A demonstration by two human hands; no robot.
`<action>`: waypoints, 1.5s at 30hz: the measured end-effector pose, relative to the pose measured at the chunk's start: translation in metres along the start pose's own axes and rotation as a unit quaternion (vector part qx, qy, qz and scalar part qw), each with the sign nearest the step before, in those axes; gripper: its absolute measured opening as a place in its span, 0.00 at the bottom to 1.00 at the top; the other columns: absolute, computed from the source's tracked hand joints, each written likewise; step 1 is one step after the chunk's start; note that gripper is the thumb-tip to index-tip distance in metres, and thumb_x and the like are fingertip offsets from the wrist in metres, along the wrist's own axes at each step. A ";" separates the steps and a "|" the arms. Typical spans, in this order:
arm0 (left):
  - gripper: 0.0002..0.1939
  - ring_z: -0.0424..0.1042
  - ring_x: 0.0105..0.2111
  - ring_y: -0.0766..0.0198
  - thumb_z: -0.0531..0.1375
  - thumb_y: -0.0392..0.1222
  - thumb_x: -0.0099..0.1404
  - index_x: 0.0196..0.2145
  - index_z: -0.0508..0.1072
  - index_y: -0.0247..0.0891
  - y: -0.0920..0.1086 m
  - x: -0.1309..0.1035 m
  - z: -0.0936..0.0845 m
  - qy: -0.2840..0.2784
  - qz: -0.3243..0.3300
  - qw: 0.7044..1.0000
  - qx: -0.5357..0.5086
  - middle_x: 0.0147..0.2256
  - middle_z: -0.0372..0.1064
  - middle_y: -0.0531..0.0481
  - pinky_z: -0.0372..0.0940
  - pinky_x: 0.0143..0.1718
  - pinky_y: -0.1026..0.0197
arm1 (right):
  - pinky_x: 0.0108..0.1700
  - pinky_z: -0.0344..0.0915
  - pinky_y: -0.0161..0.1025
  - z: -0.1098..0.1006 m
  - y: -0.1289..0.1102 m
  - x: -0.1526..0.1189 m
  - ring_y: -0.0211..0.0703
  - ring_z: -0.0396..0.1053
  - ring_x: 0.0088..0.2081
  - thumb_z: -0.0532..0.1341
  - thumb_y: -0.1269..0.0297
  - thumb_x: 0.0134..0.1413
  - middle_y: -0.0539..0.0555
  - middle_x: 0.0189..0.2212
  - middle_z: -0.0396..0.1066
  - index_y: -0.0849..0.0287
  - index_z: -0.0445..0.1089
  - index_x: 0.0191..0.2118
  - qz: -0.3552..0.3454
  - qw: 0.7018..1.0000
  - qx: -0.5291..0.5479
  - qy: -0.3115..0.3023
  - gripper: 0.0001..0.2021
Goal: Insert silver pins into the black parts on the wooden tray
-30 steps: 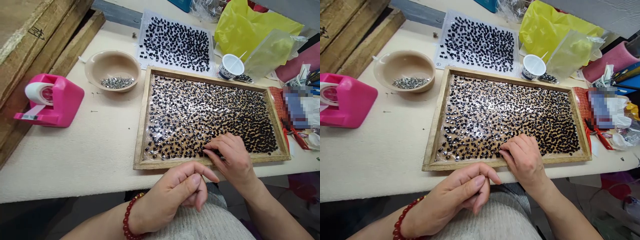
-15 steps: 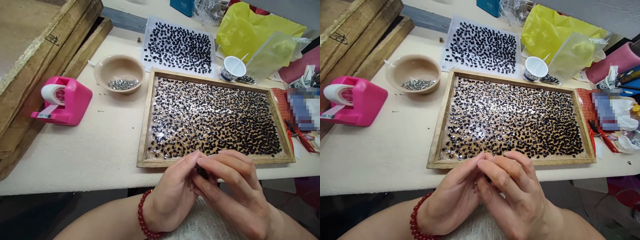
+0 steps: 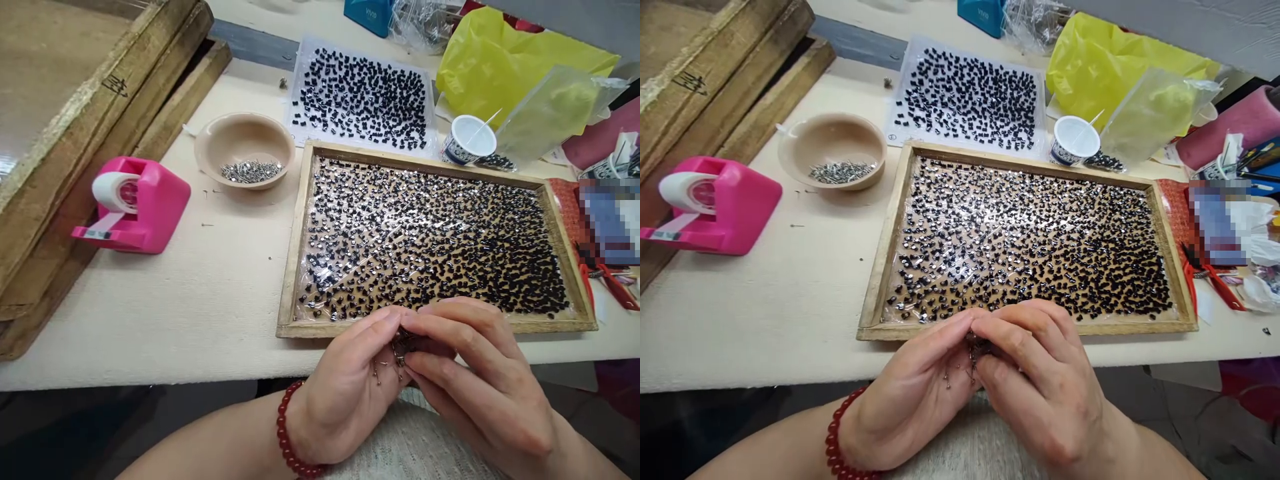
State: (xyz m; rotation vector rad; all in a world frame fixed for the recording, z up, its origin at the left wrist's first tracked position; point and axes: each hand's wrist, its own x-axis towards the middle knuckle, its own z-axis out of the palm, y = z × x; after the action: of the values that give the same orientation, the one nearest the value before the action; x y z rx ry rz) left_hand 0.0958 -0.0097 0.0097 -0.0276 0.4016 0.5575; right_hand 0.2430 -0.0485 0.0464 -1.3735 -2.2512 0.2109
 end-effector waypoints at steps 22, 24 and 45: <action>0.10 0.65 0.30 0.68 0.64 0.41 0.59 0.33 0.72 0.30 -0.001 -0.007 -0.010 -0.021 -0.061 0.992 0.113 0.29 0.65 0.49 0.60 0.37 0.65 | 0.39 0.67 0.44 0.004 0.005 -0.008 0.43 0.68 0.39 0.61 0.79 0.48 0.55 0.35 0.70 0.62 0.69 0.35 0.060 0.980 0.176 0.076 0.08; 0.10 0.65 0.30 0.68 0.64 0.41 0.59 0.33 0.72 0.29 -0.001 -0.006 -0.008 -0.020 -0.056 0.991 0.123 0.30 0.65 0.48 0.61 0.37 0.64 | 0.39 0.67 0.45 0.005 0.006 -0.009 0.43 0.68 0.39 0.60 0.79 0.49 0.55 0.35 0.70 0.61 0.70 0.36 0.066 0.978 0.181 0.084 0.09; 0.14 0.52 0.23 0.72 0.67 0.45 0.55 0.29 0.68 0.34 0.004 -0.005 -0.011 -0.009 -0.094 0.963 0.253 0.24 0.57 0.55 0.46 0.25 0.66 | 0.39 0.64 0.43 -0.010 0.010 -0.017 0.42 0.64 0.38 0.61 0.74 0.49 0.53 0.34 0.64 0.56 0.69 0.31 0.093 0.986 0.134 0.017 0.05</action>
State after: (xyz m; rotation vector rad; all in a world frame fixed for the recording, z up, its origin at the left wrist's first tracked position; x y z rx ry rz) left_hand 0.0863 -0.0104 0.0016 0.4278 0.5080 0.2544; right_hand 0.2620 -0.0600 0.0459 -1.4269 -1.9803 0.5284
